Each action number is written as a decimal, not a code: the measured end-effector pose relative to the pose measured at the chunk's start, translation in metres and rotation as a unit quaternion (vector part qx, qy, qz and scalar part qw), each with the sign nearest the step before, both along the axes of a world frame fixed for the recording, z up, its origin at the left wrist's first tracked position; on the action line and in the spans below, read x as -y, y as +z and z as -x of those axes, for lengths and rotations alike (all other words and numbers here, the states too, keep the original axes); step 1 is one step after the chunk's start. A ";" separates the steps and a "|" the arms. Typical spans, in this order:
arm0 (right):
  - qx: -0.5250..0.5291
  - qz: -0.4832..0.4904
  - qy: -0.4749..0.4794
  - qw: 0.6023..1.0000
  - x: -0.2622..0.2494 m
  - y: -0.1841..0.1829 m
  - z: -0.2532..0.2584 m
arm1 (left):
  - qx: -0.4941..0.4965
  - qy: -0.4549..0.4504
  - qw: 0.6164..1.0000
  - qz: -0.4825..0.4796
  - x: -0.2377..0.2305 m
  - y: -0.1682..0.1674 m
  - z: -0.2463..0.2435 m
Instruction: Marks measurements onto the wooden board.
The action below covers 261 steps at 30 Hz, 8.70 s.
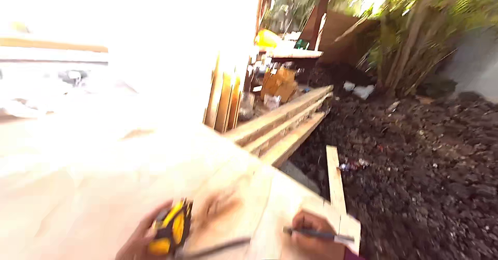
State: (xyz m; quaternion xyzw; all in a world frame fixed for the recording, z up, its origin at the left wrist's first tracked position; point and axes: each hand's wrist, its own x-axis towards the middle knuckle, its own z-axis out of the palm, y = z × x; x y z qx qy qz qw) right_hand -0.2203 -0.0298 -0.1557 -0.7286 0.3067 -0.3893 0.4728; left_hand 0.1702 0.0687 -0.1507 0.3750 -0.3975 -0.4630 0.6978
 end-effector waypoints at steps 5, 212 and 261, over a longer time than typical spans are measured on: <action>-0.053 0.011 0.023 0.998 -0.005 -0.001 0.006 | 0.044 0.061 0.991 -0.109 -0.009 0.008 0.016; -0.014 0.016 0.055 0.998 -0.015 -0.005 -0.028 | 0.033 0.051 0.992 -0.106 -0.008 0.018 0.016; -0.032 0.015 0.058 0.998 -0.014 -0.002 -0.027 | 0.034 0.046 0.993 -0.107 -0.009 0.016 0.014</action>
